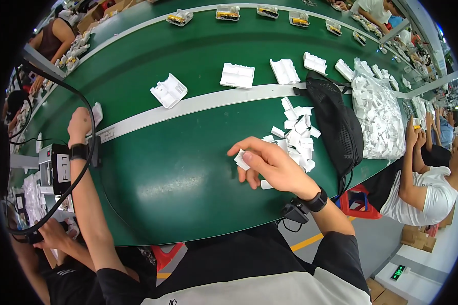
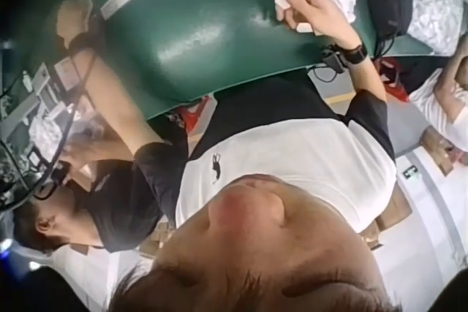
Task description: The person picks up a white plastic housing and a small white component, fits the component into the housing by hand, and places the assembled unit onto the conveyor belt.
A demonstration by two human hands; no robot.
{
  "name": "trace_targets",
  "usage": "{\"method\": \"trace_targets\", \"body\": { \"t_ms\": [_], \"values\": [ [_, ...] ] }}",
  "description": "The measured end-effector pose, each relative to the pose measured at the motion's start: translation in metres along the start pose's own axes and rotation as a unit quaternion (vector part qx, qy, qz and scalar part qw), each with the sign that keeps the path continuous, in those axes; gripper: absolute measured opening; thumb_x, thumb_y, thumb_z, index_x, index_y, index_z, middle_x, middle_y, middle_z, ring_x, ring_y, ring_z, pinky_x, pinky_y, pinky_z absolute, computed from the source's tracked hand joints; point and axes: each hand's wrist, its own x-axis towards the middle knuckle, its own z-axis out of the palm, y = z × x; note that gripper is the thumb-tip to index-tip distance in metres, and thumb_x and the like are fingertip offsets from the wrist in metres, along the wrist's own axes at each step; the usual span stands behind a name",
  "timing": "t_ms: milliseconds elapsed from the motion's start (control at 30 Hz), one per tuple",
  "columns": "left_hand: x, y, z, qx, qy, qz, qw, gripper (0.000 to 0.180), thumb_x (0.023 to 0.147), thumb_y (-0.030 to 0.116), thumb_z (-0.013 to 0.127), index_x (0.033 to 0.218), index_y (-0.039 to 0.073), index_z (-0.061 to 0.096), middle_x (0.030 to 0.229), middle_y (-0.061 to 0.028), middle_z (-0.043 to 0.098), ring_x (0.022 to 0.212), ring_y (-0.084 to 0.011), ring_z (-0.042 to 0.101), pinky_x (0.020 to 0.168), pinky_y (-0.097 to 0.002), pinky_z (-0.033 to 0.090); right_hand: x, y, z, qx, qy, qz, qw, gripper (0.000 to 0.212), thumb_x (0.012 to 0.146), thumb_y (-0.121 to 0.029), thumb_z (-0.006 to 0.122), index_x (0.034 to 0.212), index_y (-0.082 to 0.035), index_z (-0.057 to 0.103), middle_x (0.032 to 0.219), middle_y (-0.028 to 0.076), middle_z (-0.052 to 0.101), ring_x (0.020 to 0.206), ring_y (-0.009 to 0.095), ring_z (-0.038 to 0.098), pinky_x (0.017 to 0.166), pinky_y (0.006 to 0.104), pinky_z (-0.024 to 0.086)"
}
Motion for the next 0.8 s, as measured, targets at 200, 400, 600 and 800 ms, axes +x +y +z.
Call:
{"method": "trace_targets", "body": {
  "t_ms": [200,400,600,800],
  "values": [
    [-0.182,0.141,-0.059,-0.241,0.026,0.174,0.954,0.019,0.095,0.026,0.071,0.096,0.008,0.075,0.111,-0.0161,0.074,0.100,-0.0425,0.073,0.086,-0.0537,0.059,0.005,0.003,0.009,-0.047,0.029,0.042,0.998,0.015,0.114,-0.011,0.060,0.126,-0.003,0.062,0.087,0.010,0.077,0.061,0.014,0.068,0.060,0.0285,0.052],
    [-0.261,0.167,-0.080,-0.297,-0.129,0.173,0.930,0.028,0.099,0.034,0.079,0.098,0.007,0.075,0.119,-0.0089,0.067,0.096,-0.0316,0.069,0.079,-0.0456,0.058,0.036,0.045,0.024,-0.537,0.091,-0.226,0.808,0.027,0.102,-0.027,0.080,0.112,-0.008,0.066,0.064,0.011,0.066,0.057,0.030,0.068,0.055,0.0401,0.052],
    [-0.284,0.143,-0.063,-0.354,-0.027,0.216,0.910,0.025,0.095,0.022,0.083,0.116,0.010,0.080,0.137,-0.0080,0.065,0.095,-0.0290,0.064,0.080,-0.0456,0.056,0.028,0.006,0.019,-0.562,0.037,-0.159,0.811,0.032,0.099,-0.028,0.081,0.121,-0.010,0.068,0.076,0.009,0.071,0.062,0.033,0.069,0.060,0.0434,0.053],
    [-0.283,0.150,-0.038,-0.409,0.026,0.250,0.877,0.017,0.093,0.012,0.082,0.109,0.011,0.080,0.111,-0.0029,0.071,0.095,-0.0287,0.063,0.080,-0.0423,0.051,0.040,0.002,0.014,-0.619,-0.036,-0.163,0.767,0.012,0.095,-0.011,0.079,0.106,-0.009,0.074,0.101,0.007,0.061,0.091,0.029,0.066,0.075,0.0433,0.054]
  ]
}}
